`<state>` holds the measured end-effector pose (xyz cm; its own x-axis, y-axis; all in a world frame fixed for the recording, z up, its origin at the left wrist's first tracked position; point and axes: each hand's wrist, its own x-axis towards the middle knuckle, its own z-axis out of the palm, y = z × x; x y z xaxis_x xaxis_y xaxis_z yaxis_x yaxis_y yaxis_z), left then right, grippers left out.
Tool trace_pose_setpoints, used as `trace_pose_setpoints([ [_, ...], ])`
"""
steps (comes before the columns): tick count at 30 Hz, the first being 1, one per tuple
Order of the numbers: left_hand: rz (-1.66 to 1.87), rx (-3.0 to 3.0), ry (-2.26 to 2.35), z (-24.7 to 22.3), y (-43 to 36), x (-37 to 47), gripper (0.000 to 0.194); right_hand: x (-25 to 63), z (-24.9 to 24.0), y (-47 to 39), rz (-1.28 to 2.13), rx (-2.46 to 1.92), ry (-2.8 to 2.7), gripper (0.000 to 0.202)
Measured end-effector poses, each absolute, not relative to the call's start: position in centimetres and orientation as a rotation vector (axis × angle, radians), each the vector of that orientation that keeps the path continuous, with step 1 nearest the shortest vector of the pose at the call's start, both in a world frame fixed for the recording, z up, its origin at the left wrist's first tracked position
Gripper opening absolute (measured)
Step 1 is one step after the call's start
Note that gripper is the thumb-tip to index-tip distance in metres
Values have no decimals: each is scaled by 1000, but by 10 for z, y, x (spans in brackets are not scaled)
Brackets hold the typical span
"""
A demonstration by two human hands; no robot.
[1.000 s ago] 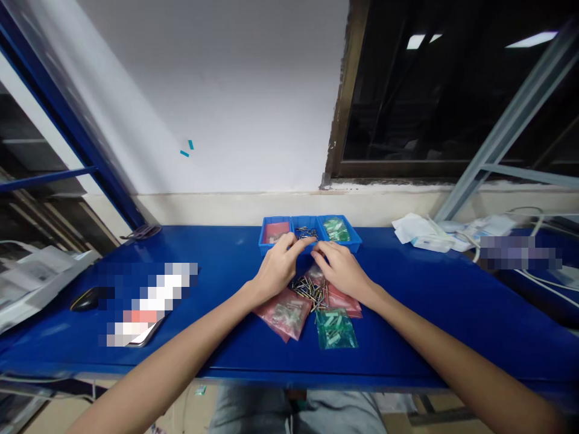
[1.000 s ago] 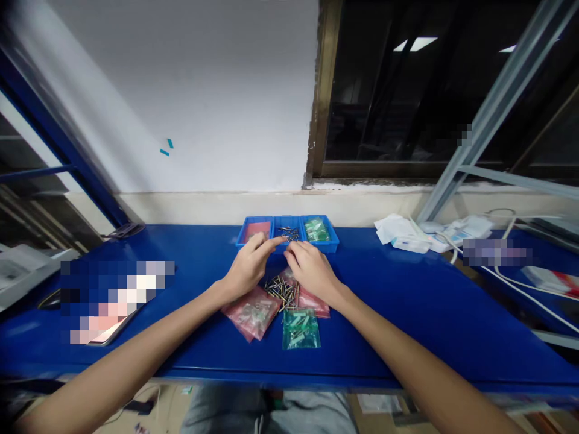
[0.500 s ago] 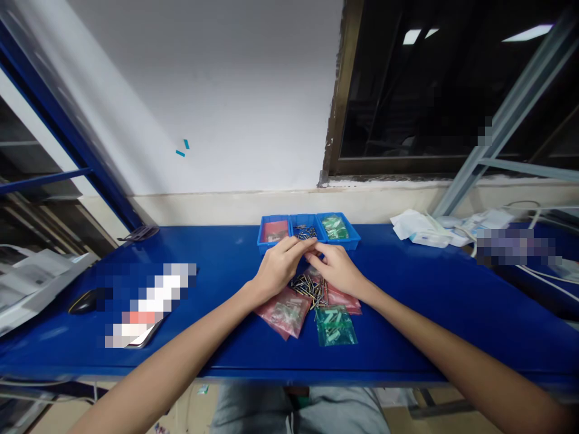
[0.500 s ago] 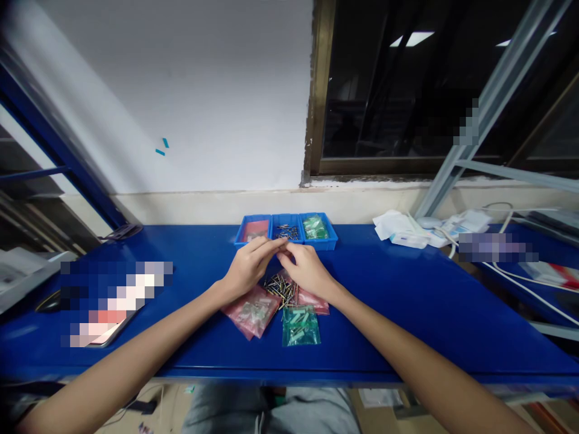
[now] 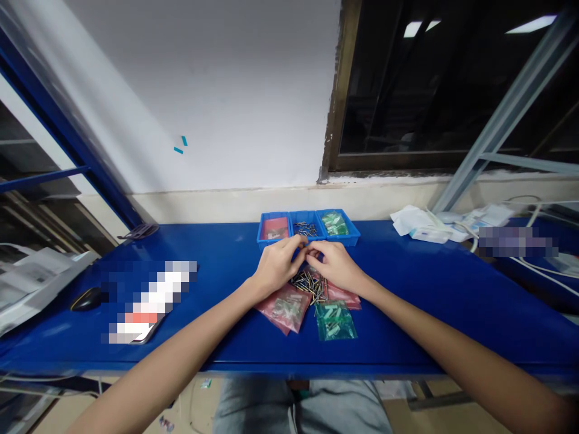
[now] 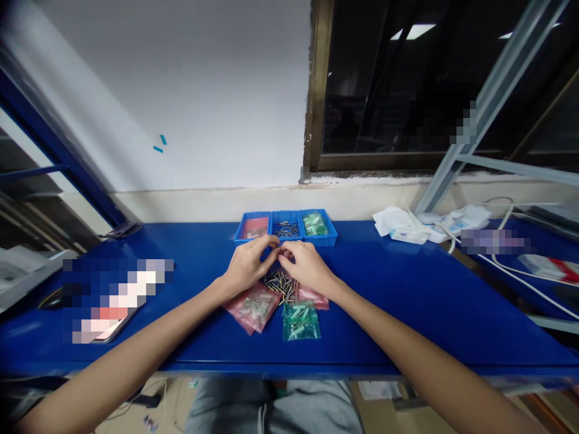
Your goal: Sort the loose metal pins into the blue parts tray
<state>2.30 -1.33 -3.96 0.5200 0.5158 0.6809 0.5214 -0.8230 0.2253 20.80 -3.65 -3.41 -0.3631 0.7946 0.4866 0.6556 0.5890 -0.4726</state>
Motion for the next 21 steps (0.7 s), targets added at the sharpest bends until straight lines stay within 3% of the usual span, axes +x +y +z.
trace_pose_setpoints([
  [7, -1199, -2639, -1025, -37, -12, 22, 14, 210, -28, -36, 338, -1134, -2004, 11],
  [21, -894, -2782, -901, -32, -11, 18, 9, 212, -28, -39, 6, -1104, -2199, 20],
])
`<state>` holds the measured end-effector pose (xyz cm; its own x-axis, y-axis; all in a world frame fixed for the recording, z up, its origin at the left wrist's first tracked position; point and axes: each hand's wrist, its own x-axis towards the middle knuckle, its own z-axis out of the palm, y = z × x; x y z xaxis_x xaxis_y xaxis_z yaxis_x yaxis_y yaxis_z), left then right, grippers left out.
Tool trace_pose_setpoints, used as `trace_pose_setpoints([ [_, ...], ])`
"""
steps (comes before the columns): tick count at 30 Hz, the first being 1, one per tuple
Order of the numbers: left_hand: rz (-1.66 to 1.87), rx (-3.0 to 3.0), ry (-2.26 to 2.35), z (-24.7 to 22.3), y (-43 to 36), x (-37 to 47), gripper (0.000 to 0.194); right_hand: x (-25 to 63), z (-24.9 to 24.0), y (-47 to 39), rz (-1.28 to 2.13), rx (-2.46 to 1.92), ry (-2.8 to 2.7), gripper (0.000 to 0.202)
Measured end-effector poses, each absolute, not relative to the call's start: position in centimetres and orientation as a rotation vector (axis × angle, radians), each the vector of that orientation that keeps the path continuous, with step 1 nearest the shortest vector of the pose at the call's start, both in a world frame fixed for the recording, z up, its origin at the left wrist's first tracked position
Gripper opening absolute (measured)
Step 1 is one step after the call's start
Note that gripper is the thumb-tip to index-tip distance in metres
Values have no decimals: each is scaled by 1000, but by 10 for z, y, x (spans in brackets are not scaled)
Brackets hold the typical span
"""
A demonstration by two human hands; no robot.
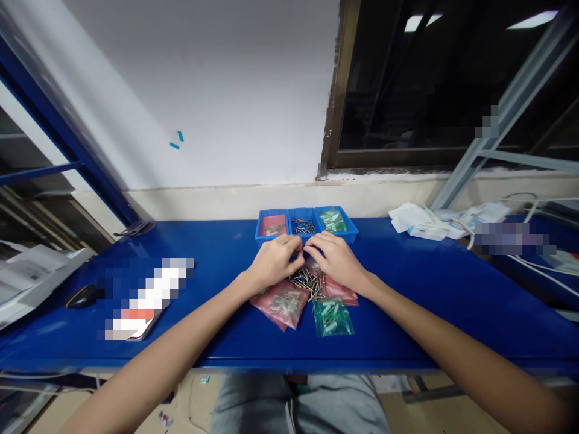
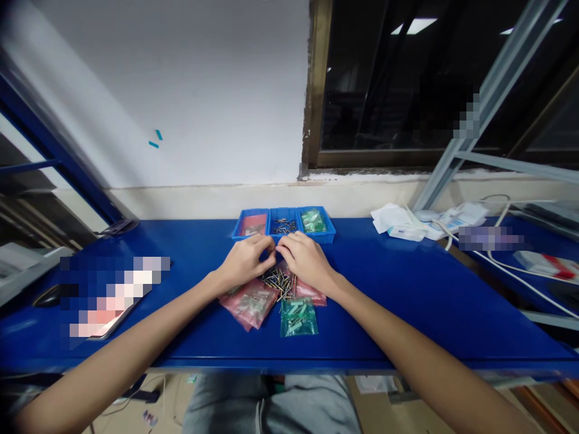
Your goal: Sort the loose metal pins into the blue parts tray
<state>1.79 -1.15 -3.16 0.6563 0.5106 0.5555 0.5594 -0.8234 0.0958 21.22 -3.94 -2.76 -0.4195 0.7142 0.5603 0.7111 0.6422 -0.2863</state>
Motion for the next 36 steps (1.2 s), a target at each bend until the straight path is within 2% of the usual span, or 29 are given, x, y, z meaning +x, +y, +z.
trace_pose_setpoints([
  [13, -945, -2752, -821, -36, -5, 15, 17, 207, -32, -37, 326, -1153, -2039, 23],
  [16, -1123, -2814, -898, -35, -3, 15, 16, 208, -31, -37, 355, -1142, -1983, 23],
  [19, -1373, -2895, -1002, -34, -4, 17, 25, 209, -32, -35, 394, -1139, -1959, 11],
  [22, -1573, -2981, -1099, -33, -5, 22, 17, 208, -33, -35, 424, -1127, -1973, 5],
  [25, -1656, -3058, -1164, -34, -5, 26, 13, 208, -34, -35, 396, -1132, -1981, 11],
  [27, -1577, -3084, -1146, -34, -4, 25, 14, 209, -35, -35, 365, -1136, -1995, 14],
  [32, -1133, -3052, -877, -33, -3, 18, 16, 211, -36, -35, 201, -1173, -2076, 19],
  [36, -1153, -3037, -931, -36, -5, 19, 10, 211, -33, -38, 105, -1182, -2119, 22],
])
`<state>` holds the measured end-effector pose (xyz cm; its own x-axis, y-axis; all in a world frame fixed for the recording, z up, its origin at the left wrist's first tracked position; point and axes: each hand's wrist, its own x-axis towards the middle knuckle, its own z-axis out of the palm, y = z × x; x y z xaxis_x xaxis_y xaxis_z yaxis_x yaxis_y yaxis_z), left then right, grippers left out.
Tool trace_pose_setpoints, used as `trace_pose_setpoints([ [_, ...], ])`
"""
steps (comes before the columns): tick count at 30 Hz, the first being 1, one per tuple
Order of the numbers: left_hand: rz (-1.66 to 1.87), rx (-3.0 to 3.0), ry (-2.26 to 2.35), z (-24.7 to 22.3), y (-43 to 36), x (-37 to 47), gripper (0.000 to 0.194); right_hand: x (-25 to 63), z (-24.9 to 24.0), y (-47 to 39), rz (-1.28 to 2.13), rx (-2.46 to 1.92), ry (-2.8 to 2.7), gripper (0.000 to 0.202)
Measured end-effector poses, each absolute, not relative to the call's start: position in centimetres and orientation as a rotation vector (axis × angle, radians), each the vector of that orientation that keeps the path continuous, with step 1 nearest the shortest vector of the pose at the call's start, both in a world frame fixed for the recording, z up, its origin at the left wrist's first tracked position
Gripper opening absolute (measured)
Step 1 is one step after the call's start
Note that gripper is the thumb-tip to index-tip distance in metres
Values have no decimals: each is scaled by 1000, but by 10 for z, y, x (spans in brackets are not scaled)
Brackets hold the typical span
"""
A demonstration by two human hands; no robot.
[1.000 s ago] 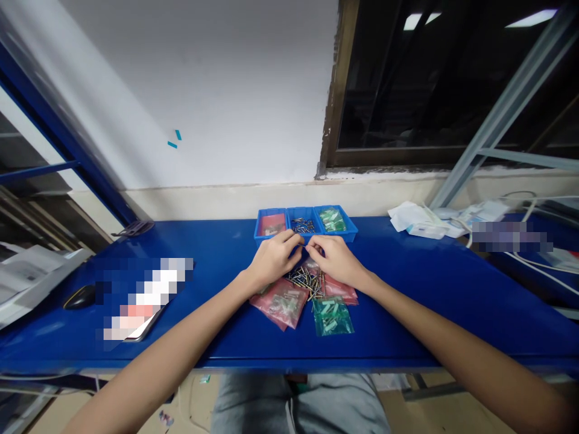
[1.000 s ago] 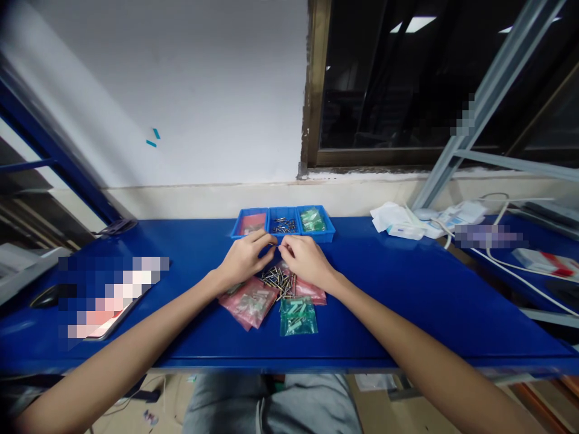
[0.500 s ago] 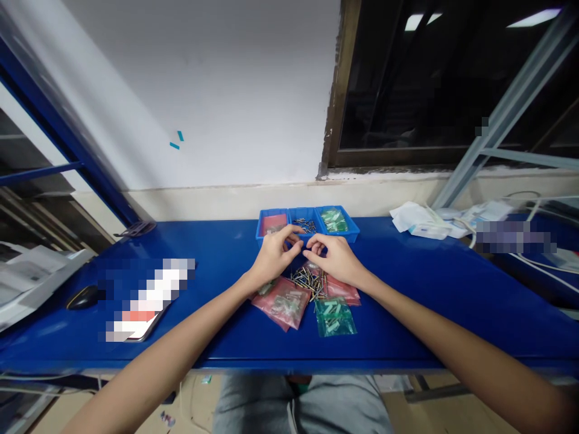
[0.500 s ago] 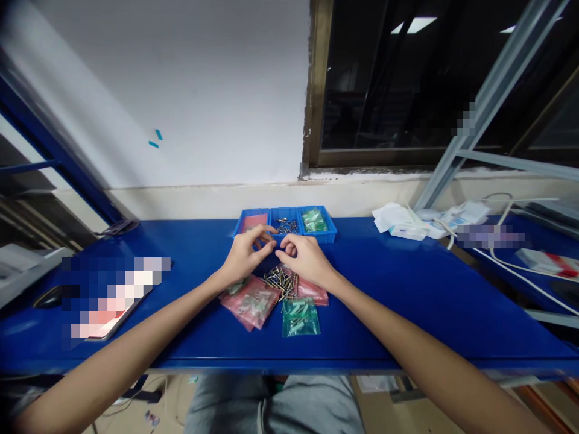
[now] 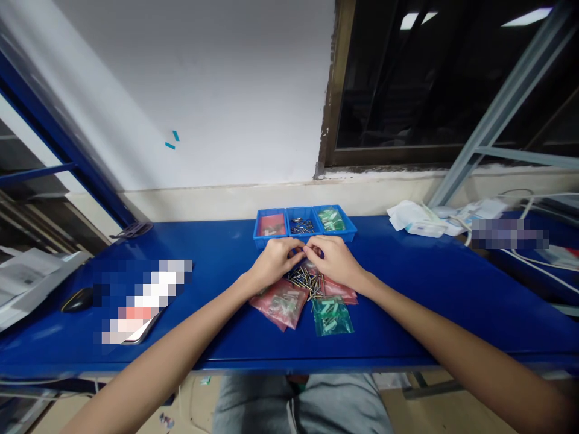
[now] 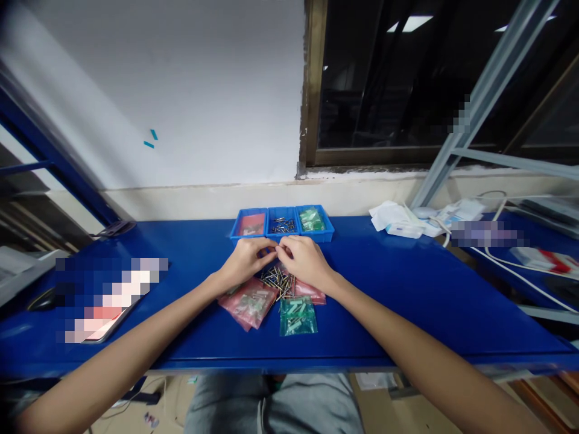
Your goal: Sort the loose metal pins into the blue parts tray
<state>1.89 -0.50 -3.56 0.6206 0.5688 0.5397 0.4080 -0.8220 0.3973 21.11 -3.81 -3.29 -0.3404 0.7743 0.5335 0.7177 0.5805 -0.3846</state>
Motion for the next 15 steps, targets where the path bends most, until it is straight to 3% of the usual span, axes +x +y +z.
trace_pose_setpoints([
  [8, 1168, 2325, 842, -39, -2, 19, 12, 213, -34, -34, 151, -1137, -2085, 18],
  [15, 1226, 2332, 824, -40, -2, 21, 7, 207, -39, -32, 419, -1109, -1967, 10],
])
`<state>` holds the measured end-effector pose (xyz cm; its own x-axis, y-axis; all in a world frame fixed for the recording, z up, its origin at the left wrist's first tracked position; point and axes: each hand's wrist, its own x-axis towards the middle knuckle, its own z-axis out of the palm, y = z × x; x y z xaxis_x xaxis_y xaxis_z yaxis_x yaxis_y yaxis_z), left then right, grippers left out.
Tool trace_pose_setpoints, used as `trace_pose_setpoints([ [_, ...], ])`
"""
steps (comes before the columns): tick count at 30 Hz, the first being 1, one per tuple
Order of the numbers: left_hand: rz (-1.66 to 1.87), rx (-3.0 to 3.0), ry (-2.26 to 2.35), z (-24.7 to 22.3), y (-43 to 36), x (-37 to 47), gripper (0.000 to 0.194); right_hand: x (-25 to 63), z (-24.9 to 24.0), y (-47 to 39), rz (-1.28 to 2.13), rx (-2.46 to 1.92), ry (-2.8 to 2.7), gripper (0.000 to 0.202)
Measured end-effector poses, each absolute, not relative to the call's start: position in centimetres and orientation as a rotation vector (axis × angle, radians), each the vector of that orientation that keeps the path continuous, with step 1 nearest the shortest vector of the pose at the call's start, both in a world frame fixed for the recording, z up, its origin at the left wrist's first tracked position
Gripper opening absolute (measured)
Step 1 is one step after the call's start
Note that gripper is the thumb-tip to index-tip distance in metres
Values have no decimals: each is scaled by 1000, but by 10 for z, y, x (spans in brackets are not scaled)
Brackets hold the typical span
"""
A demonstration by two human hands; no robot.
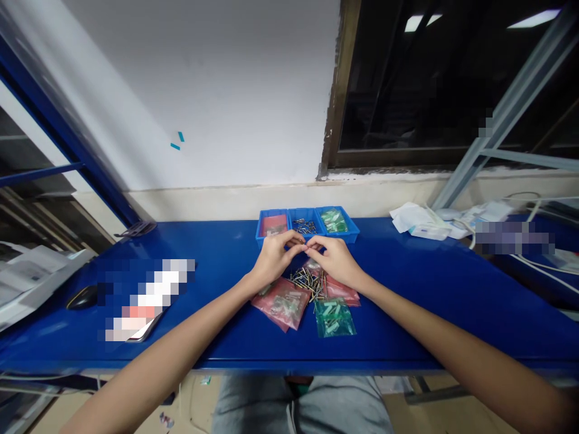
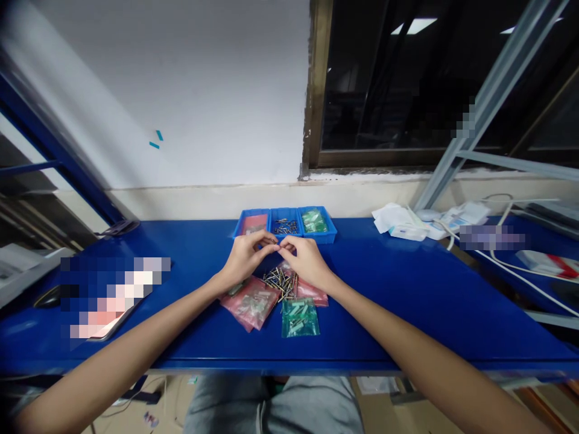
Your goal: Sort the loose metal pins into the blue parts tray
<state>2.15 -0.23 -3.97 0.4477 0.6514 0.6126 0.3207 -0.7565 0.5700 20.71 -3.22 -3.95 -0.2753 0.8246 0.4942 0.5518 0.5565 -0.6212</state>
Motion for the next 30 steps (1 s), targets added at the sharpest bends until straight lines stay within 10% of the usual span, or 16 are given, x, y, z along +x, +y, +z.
trace_pose_setpoints([
  [6, 1326, 2531, 955, -37, -1, 18, 38, 214, -36, -24, 74, -1177, -1991, 13],
  [13, 1072, 2716, 1033, -32, -4, 17, 25, 220, -39, 4, -495, -1415, -2040, 24],
  [30, 404, 2873, 778, -31, 5, 7, 26, 204, -46, -40, -318, -1288, -2436, 23],
])
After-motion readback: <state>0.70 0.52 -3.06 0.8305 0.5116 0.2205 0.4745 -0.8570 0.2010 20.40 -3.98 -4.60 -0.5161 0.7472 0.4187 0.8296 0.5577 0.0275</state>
